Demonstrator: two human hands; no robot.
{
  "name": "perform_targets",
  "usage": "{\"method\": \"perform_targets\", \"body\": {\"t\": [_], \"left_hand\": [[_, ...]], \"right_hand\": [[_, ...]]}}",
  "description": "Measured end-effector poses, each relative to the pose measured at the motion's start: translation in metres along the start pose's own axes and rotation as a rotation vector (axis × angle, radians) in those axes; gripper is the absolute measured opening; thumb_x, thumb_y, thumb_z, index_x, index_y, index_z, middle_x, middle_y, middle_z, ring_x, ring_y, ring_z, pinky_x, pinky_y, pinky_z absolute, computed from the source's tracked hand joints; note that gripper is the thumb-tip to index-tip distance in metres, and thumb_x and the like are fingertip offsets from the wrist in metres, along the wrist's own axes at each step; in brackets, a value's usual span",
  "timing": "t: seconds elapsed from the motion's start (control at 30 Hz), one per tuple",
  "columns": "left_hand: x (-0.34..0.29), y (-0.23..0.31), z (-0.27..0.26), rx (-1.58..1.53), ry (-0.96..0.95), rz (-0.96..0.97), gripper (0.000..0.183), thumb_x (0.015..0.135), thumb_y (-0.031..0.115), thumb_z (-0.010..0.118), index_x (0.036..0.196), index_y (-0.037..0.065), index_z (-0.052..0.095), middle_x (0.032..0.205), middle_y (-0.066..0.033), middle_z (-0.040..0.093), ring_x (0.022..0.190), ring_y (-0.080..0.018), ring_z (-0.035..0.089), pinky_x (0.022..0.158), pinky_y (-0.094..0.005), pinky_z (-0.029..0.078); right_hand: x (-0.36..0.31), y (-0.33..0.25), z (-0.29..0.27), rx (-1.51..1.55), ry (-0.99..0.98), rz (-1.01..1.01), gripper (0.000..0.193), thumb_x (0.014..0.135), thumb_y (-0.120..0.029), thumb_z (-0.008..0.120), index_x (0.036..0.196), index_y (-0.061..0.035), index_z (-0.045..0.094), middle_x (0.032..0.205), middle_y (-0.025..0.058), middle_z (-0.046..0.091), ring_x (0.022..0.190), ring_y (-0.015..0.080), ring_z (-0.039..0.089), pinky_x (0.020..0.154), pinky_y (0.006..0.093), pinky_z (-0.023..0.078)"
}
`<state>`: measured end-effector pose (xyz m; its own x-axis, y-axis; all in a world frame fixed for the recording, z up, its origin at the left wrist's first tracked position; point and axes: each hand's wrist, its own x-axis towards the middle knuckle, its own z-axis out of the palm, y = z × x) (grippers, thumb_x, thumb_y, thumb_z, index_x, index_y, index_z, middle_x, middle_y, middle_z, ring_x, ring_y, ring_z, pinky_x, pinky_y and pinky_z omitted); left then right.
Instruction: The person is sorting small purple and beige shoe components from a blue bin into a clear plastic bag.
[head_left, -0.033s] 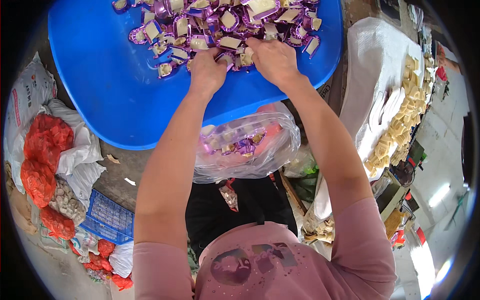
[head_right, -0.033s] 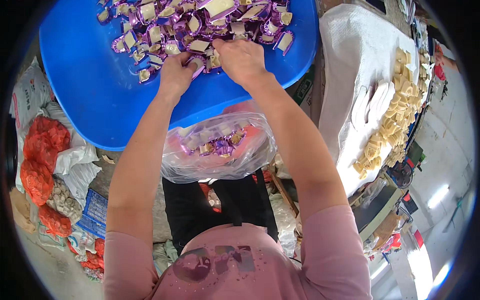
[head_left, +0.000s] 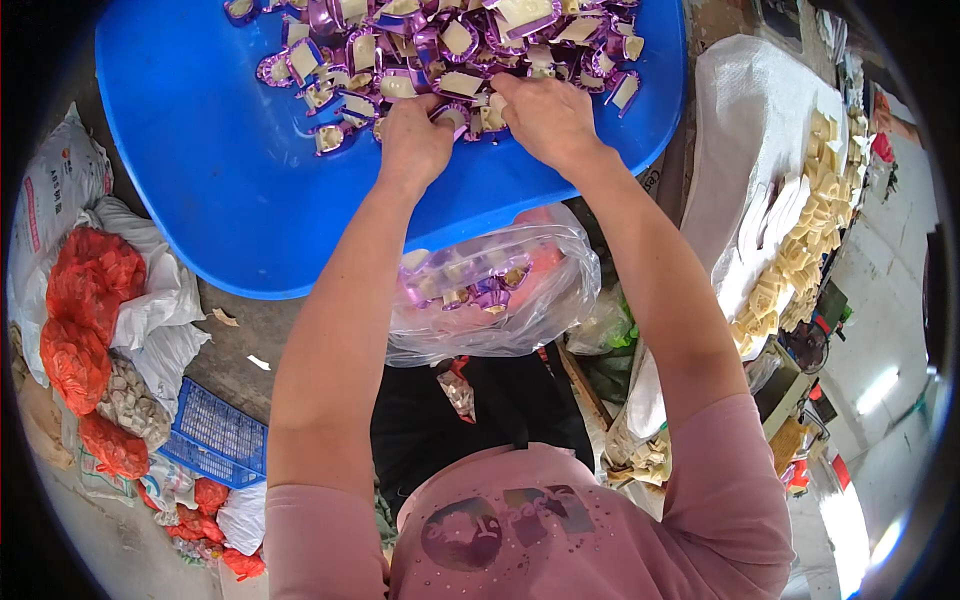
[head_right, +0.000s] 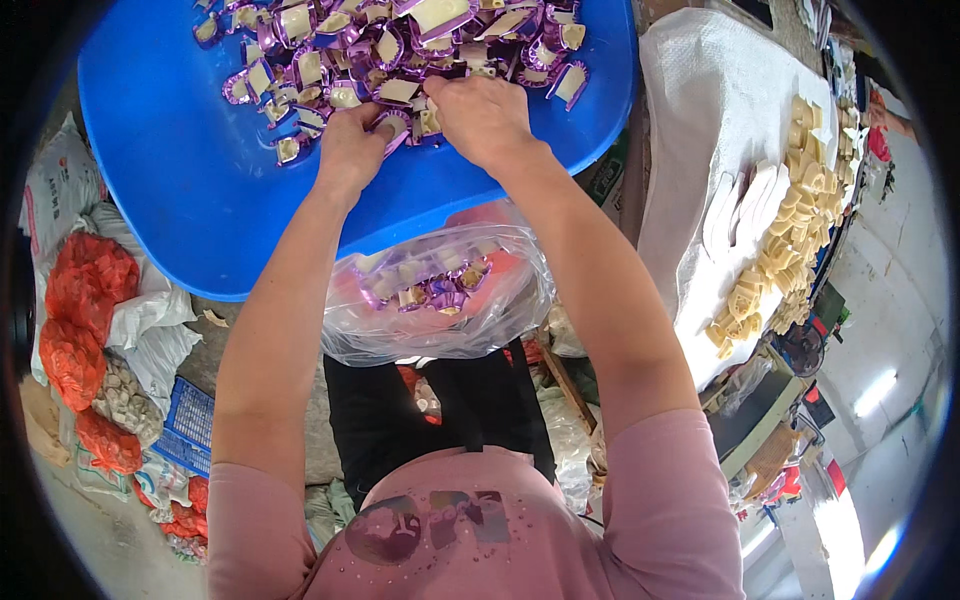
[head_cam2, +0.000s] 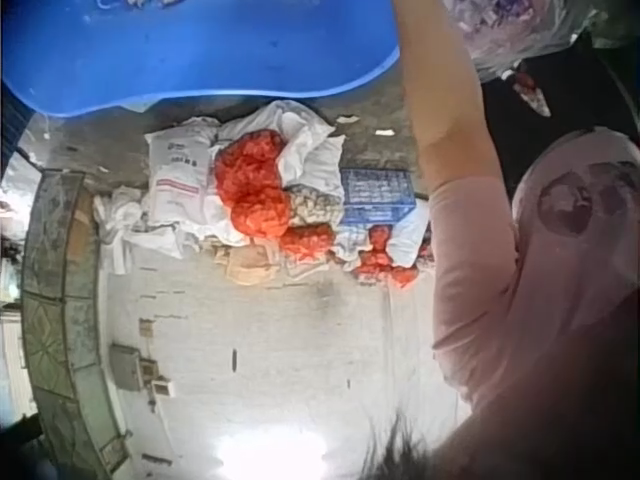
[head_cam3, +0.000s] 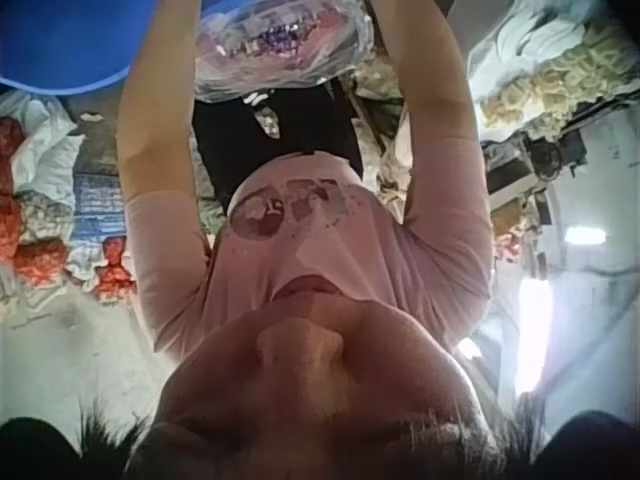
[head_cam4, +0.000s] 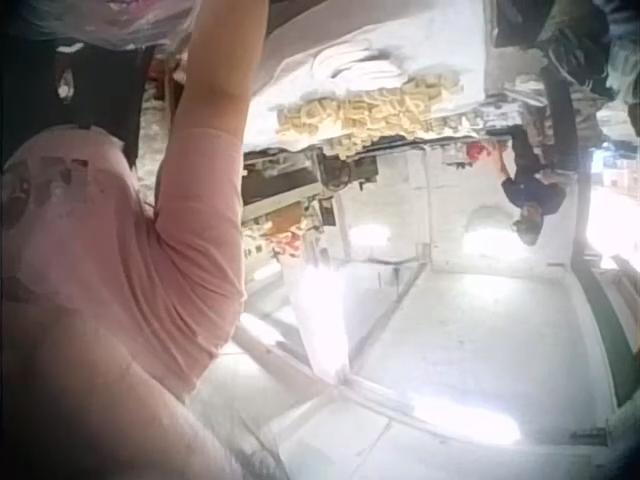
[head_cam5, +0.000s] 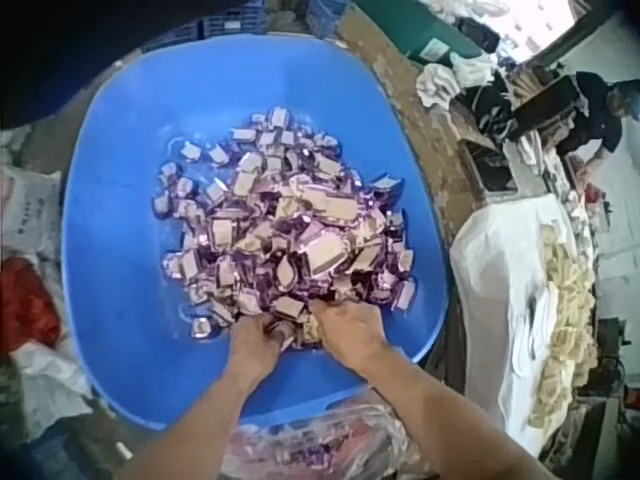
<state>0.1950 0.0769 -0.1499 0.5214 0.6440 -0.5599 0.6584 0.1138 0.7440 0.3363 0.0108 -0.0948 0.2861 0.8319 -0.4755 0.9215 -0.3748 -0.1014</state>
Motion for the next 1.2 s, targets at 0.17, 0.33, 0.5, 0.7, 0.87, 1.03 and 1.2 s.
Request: {"method": "perform_targets", "body": {"t": [0.17, 0.33, 0.5, 0.7, 0.87, 1.03, 1.2], "left_hand": [[-0.002, -0.001, 0.004, -0.186, -0.02, -0.089, 0.031, 0.075, 0.011, 0.064, 0.106, 0.004, 0.067, 0.087, -0.0236, 0.066, 0.08, -0.0345, 0.065, 0.078, -0.04, 0.049], [-0.001, -0.004, 0.008, -0.032, -0.011, -0.009, 0.037, 0.078, 0.007, 0.064, 0.115, 0.003, 0.063, 0.098, -0.0151, 0.067, 0.083, -0.0214, 0.064, 0.077, -0.0313, 0.047], [-0.002, -0.006, 0.007, -0.04, 0.061, 0.067, 0.038, 0.074, 0.006, 0.062, 0.112, 0.004, 0.064, 0.095, -0.0243, 0.065, 0.09, -0.0359, 0.063, 0.083, -0.0393, 0.049], [-0.005, -0.003, 0.001, -0.073, -0.028, 0.006, 0.037, 0.075, 0.007, 0.062, 0.112, 0.003, 0.063, 0.094, -0.0251, 0.065, 0.09, -0.0367, 0.063, 0.083, -0.041, 0.048], [-0.001, -0.01, -0.001, -0.208, -0.107, -0.046, 0.038, 0.08, 0.004, 0.06, 0.118, 0.0, 0.058, 0.1, -0.017, 0.065, 0.085, -0.0208, 0.062, 0.076, -0.0315, 0.047], [-0.006, 0.001, -0.006, -0.157, 0.026, -0.032, 0.04, 0.081, 0.003, 0.059, 0.12, 0.008, 0.056, 0.097, -0.0159, 0.065, 0.082, -0.0185, 0.061, 0.072, -0.0304, 0.047], [0.002, -0.007, 0.0, 0.091, 0.114, 0.264, 0.045, 0.08, 0.001, 0.059, 0.122, 0.016, 0.056, 0.094, -0.0129, 0.066, 0.079, -0.0179, 0.062, 0.071, -0.0308, 0.048]], "right_hand": [[0.008, -0.003, -0.003, -0.076, -0.095, -0.068, 0.02, 0.083, -0.014, 0.052, 0.101, -0.0111, 0.06, 0.082, 0.0132, 0.067, 0.08, 0.0307, 0.066, 0.066, 0.0432, 0.053], [0.008, 0.001, -0.003, -0.142, -0.098, -0.139, 0.019, 0.082, -0.015, 0.053, 0.099, -0.0109, 0.06, 0.079, 0.0133, 0.067, 0.079, 0.0294, 0.066, 0.064, 0.0429, 0.052], [0.007, 0.003, 0.004, -0.131, -0.085, -0.117, 0.018, 0.082, -0.015, 0.053, 0.099, -0.0113, 0.057, 0.075, 0.0143, 0.065, 0.073, 0.0328, 0.064, 0.065, 0.0466, 0.05], [0.001, 0.018, 0.005, 0.082, -0.041, -0.039, 0.04, 0.082, -0.007, 0.05, 0.12, -0.0174, 0.056, 0.098, 0.0155, 0.065, 0.095, 0.0329, 0.061, 0.082, 0.0447, 0.048], [-0.001, 0.018, 0.0, 0.176, -0.137, -0.016, 0.046, 0.082, -0.003, 0.051, 0.126, -0.0153, 0.053, 0.108, 0.0155, 0.062, 0.105, 0.0331, 0.057, 0.091, 0.0421, 0.045], [-0.006, 0.023, 0.012, 0.142, -0.066, -0.075, 0.043, 0.084, -0.016, 0.058, 0.127, -0.0114, 0.051, 0.109, 0.0128, 0.063, 0.112, 0.0306, 0.053, 0.094, 0.0411, 0.043], [-0.009, 0.0, 0.002, 0.108, -0.104, -0.056, 0.055, 0.079, -0.03, 0.067, 0.128, -0.0123, 0.05, 0.11, 0.0081, 0.063, 0.114, 0.0278, 0.05, 0.094, 0.0431, 0.038]]}}
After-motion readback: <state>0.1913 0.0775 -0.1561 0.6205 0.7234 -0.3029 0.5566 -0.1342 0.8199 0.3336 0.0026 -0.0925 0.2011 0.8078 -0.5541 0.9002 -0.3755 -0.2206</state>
